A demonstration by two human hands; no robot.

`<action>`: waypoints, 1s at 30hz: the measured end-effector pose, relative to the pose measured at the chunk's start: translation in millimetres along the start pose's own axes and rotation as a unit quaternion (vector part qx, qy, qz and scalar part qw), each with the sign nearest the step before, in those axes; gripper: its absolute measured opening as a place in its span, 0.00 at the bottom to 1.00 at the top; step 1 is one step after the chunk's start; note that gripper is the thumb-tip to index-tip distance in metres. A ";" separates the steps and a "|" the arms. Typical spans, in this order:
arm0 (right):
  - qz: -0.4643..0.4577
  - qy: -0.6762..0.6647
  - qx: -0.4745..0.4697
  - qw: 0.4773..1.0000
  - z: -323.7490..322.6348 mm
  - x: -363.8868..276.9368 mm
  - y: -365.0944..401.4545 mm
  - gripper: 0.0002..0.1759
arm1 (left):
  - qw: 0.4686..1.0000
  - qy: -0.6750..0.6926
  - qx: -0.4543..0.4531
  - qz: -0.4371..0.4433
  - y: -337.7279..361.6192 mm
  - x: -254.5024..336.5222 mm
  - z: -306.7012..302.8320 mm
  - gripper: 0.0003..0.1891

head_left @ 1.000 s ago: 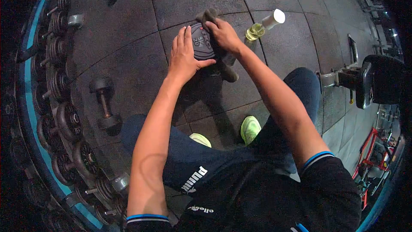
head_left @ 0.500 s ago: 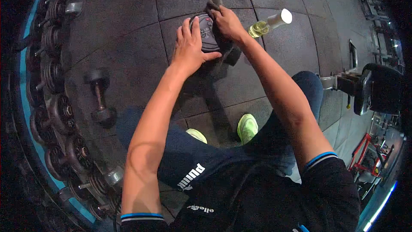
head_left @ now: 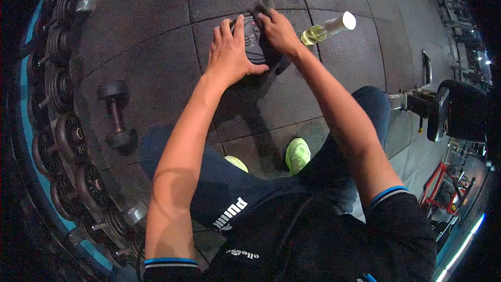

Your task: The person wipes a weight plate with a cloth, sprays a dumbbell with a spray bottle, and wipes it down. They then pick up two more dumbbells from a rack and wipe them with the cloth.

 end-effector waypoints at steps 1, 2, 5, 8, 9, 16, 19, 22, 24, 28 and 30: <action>0.021 0.010 -0.022 0.999 -2.7 -1.2 -7.2 0.21 | 1.000 -0.001 0.006 0.002 -1.5 0.9 -2.3 0.68; -0.049 -0.003 -0.004 0.999 -4.0 -5.7 -7.2 0.21 | 1.000 -0.001 0.002 0.000 -4.9 0.9 -5.4 0.68; 0.031 -0.053 -0.031 0.998 -11.6 -13.5 34.2 0.23 | 1.000 -0.001 -0.017 -0.002 -4.0 0.0 -10.8 0.68; -0.026 -0.115 0.031 0.993 -6.9 -3.5 95.7 0.22 | 1.000 0.001 -0.013 0.004 0.9 0.8 -9.2 0.68; -0.015 -0.094 0.036 0.995 -2.3 2.5 92.1 0.22 | 1.000 0.003 -0.011 0.007 0.6 -0.5 -8.0 0.68; -0.020 0.021 0.023 0.999 -2.6 0.3 -3.3 0.21 | 0.999 -0.011 0.001 0.034 2.3 -2.6 0.8 0.69; -0.054 -0.027 0.019 0.998 -2.1 5.0 -16.3 0.22 | 1.000 -0.002 -0.006 0.017 -1.3 -4.2 -3.9 0.69; -0.066 0.006 0.044 0.997 -24.8 10.9 -14.7 0.24 | 1.000 0.001 -0.010 0.014 -1.7 -4.4 -5.0 0.69; -0.128 0.041 0.099 0.986 -59.9 27.8 -5.0 0.25 | 1.000 0.003 -0.008 0.012 -1.2 -5.2 -5.4 0.69; -0.103 0.140 0.080 0.982 -136.0 -11.3 64.5 0.23 | 1.000 0.006 -0.004 0.013 -1.0 -6.6 -3.7 0.69; -0.162 0.261 0.080 0.948 -158.8 -19.2 93.2 0.24 | 1.000 0.005 -0.002 0.017 -3.0 -6.8 -2.6 0.68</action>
Point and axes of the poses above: each hand's wrist, its own y-axis away from the middle knuckle, its own z-axis out of the palm, x = y × z, the point moved 2 cm from there along -y, towards the middle knuckle, and after that the axes turned 4 degrees about -z, right-handed, at the moved point
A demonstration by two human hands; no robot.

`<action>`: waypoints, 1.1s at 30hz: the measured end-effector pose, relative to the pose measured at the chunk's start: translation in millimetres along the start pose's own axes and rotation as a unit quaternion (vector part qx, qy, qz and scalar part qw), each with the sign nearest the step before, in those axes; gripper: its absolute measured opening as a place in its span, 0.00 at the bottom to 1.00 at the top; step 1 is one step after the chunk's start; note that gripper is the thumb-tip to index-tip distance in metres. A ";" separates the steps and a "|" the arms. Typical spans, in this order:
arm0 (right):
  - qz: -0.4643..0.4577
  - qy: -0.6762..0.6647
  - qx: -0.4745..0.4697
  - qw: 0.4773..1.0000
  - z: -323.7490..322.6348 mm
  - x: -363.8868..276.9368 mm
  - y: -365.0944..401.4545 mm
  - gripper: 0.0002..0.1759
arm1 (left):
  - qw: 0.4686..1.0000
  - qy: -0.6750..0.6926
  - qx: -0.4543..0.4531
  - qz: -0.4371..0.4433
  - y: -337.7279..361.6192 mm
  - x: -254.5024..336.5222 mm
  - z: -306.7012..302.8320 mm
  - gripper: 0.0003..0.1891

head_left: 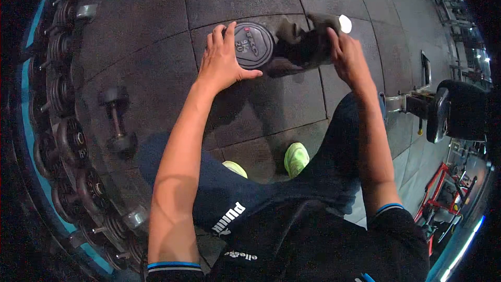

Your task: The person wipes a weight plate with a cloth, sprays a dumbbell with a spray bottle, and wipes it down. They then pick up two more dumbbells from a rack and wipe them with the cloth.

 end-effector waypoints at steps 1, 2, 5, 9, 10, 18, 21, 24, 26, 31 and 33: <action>0.045 0.024 -0.017 0.999 -10.7 -1.3 7.2 0.23 | 1.000 -0.001 0.001 0.000 -0.5 0.7 -0.8 0.68; 0.089 0.048 -0.034 0.994 -20.2 -2.6 12.9 0.23 | 1.000 -0.001 0.001 0.000 -1.0 1.1 -1.0 0.68; 0.125 0.090 -0.037 0.987 -38.7 -3.6 19.0 0.22 | 1.000 0.001 -0.008 -0.008 -2.6 2.4 -1.5 0.68; 0.054 -0.003 0.127 0.990 -50.0 -1.2 15.3 0.20 | 1.000 0.002 -0.007 0.002 -2.8 5.2 -2.5 0.68; 0.032 -0.037 0.177 0.983 -51.0 0.7 15.1 0.19 | 1.000 -0.005 -0.001 0.012 -1.7 5.6 -1.8 0.68; 0.291 -0.403 0.218 0.840 -11.3 59.5 28.6 0.21 | 0.999 -0.028 0.001 0.020 15.7 9.3 -3.7 0.71; 0.311 -0.257 0.253 0.879 -8.7 76.0 31.4 0.20 | 0.999 -0.038 0.006 0.033 10.9 5.9 0.3 0.72; 0.242 -0.281 0.214 0.904 -10.9 63.3 24.6 0.16 | 0.998 -0.038 0.012 0.043 7.1 5.3 4.8 0.72; 0.249 -0.316 0.168 0.900 -15.3 48.2 23.2 0.12 | 0.998 -0.043 0.011 0.042 3.0 7.2 5.2 0.72; 0.191 -0.129 0.139 0.963 -10.5 46.0 28.5 0.10 | 0.999 -0.029 0.005 0.030 -1.0 7.0 3.8 0.71; 0.241 -0.139 0.121 0.953 -8.1 41.3 35.8 0.10 | 1.000 -0.010 -0.005 0.025 -1.4 5.8 3.9 0.71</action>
Point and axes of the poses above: each hand's wrist, its own y-axis away from the middle knuckle, its own z-axis out of the palm, x = y × z, the point moved 2 cm from there along -y, towards the middle knuckle, and after that the axes turned 4 degrees about -z, right-handed, at the moved point
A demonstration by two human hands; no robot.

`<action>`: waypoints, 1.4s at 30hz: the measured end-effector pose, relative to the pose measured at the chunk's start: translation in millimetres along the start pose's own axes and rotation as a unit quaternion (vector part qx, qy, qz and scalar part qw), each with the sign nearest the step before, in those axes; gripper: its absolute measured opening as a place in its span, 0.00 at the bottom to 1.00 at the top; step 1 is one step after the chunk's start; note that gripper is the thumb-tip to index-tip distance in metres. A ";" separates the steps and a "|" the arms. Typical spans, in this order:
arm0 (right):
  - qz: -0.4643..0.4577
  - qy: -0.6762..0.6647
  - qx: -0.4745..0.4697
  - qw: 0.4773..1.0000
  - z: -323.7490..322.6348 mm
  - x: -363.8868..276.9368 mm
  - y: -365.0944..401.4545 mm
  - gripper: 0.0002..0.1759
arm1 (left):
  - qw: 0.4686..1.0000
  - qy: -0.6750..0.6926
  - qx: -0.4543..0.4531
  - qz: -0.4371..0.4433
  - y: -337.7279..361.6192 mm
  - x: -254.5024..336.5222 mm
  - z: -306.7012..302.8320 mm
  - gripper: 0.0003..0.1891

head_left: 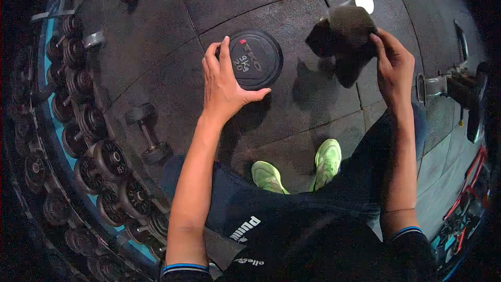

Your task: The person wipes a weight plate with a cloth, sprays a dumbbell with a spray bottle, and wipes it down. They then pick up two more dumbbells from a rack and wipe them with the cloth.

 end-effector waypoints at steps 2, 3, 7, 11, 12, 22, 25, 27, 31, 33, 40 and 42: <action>-0.020 0.016 0.015 1.000 -1.6 -8.6 3.2 0.12 | 1.000 -0.007 0.004 0.006 -1.8 -0.7 0.1 0.71; -0.032 0.035 0.024 0.999 -4.0 -13.5 4.8 0.13 | 1.000 -0.010 0.006 0.008 -1.3 -0.3 -0.1 0.71; 0.020 0.002 0.023 1.000 -3.3 -26.3 8.6 0.19 | 1.000 -0.022 0.014 0.011 0.2 2.6 -2.1 0.70; 0.112 -0.392 -0.069 0.910 12.5 -2.3 6.1 0.23 | 1.000 -0.026 0.013 0.010 0.5 3.2 -2.7 0.70; 0.139 -0.442 -0.098 0.881 15.7 -1.9 5.1 0.24 | 1.000 -0.027 0.013 0.007 0.8 4.1 -3.2 0.70; 0.077 -0.423 -0.222 0.875 65.1 -39.4 10.2 0.23 | 0.997 -0.074 -0.013 0.009 -3.2 13.1 -19.5 0.68; 0.052 -0.395 -0.254 0.881 71.3 -44.1 14.6 0.21 | 0.994 -0.066 0.025 0.083 -7.0 34.1 -27.0 0.54; 0.030 -0.394 -0.273 0.877 74.5 -50.2 18.4 0.21 | 0.995 -0.004 0.003 0.104 -4.7 43.0 -18.3 0.45; 0.004 -0.362 -0.258 0.896 70.6 -57.7 25.4 0.21 | 0.991 0.111 -0.013 0.067 3.3 68.7 -14.7 0.28; 0.012 -0.360 -0.245 0.900 65.9 -57.5 27.2 0.20 | 0.970 0.238 -0.046 -0.019 10.9 78.3 -16.0 0.22; -0.034 -0.276 -0.299 0.913 51.7 -64.2 39.9 0.18 | 0.842 0.490 -0.184 -0.128 15.7 71.8 1.6 0.15; -0.054 -0.300 -0.292 0.907 50.9 -68.0 41.0 0.16 | 0.794 0.539 -0.220 -0.174 17.5 75.8 -1.1 0.14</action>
Point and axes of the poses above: each hand's wrist, its own y-axis away from the middle knuckle, its own z-axis out of the palm, x = y × z, the point moved 2 cm from there along -y, towards the middle knuckle, and after that the axes turned 4 degrees about -z, right-handed, at the moved point
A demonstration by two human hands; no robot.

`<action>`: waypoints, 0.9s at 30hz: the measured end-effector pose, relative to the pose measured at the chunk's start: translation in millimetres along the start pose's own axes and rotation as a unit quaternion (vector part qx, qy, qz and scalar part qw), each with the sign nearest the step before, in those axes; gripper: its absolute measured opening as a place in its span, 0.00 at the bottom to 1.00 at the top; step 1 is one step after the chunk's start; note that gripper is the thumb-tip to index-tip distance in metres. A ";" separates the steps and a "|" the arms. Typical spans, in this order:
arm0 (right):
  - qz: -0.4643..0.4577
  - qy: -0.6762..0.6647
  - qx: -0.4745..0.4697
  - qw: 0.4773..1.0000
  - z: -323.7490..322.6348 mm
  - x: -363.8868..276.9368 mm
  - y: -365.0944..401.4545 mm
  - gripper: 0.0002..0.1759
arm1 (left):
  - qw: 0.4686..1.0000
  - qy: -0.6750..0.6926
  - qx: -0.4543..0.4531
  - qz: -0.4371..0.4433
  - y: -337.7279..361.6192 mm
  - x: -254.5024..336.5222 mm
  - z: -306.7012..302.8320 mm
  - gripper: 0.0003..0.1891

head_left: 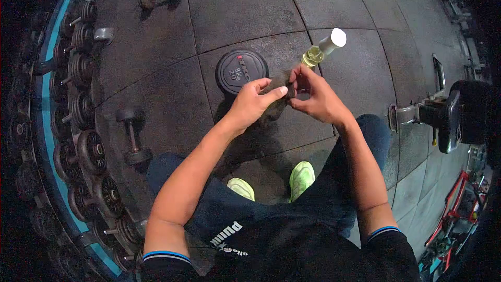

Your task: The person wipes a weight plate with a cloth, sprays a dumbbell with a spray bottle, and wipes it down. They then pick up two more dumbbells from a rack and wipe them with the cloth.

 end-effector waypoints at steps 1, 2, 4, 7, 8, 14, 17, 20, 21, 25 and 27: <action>0.024 0.049 -0.042 0.998 -2.4 1.6 -0.3 0.15 | 0.999 0.029 -0.021 -0.021 -0.7 -1.2 -1.8 0.15; 0.048 0.099 -0.083 0.991 -8.6 5.2 1.0 0.14 | 0.997 0.057 -0.042 -0.042 -2.6 -4.9 -4.7 0.16; 0.113 0.135 -0.144 0.974 -10.4 8.0 0.8 0.11 | 0.998 0.046 -0.039 -0.016 -7.4 -12.2 -7.5 0.19; 0.151 0.089 -0.148 0.973 -3.1 19.9 1.2 0.08 | 0.985 -0.112 0.031 0.127 -4.5 -9.2 5.1 0.25; 0.111 0.070 -0.113 0.985 4.4 41.7 3.5 0.08 | 0.966 -0.184 0.050 0.173 10.3 9.0 15.8 0.28; 0.193 -0.095 -0.011 0.977 15.0 92.6 30.1 0.19 | 0.755 -0.559 0.036 0.340 37.0 38.1 44.7 0.33; 0.268 -0.302 0.149 0.903 14.9 81.4 25.7 0.29 | 0.713 -0.583 0.048 0.387 44.3 35.2 58.1 0.33; 0.226 -0.488 0.237 0.809 11.0 53.5 12.4 0.36 | 0.704 -0.574 0.064 0.413 53.0 22.5 72.9 0.33; 0.190 -0.486 0.241 0.818 7.0 46.6 10.1 0.38 | 0.725 -0.542 0.062 0.420 51.4 20.0 68.6 0.33; 0.077 -0.605 0.167 0.774 -0.2 17.3 -0.7 0.39 | 0.768 -0.434 0.159 0.444 43.1 31.9 19.4 0.25; 0.070 -0.627 0.122 0.766 -1.2 3.7 -0.4 0.40 | 0.808 -0.391 0.251 0.363 26.3 37.0 -19.1 0.22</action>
Point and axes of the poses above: each hand's wrist, its own y-axis away from the middle knuckle, its own z-axis out of the palm, x = y × z, the point moved 2 cm from there along -y, towards the middle knuckle, and after that the axes turned 4 degrees about -z, right-handed, at the moved point
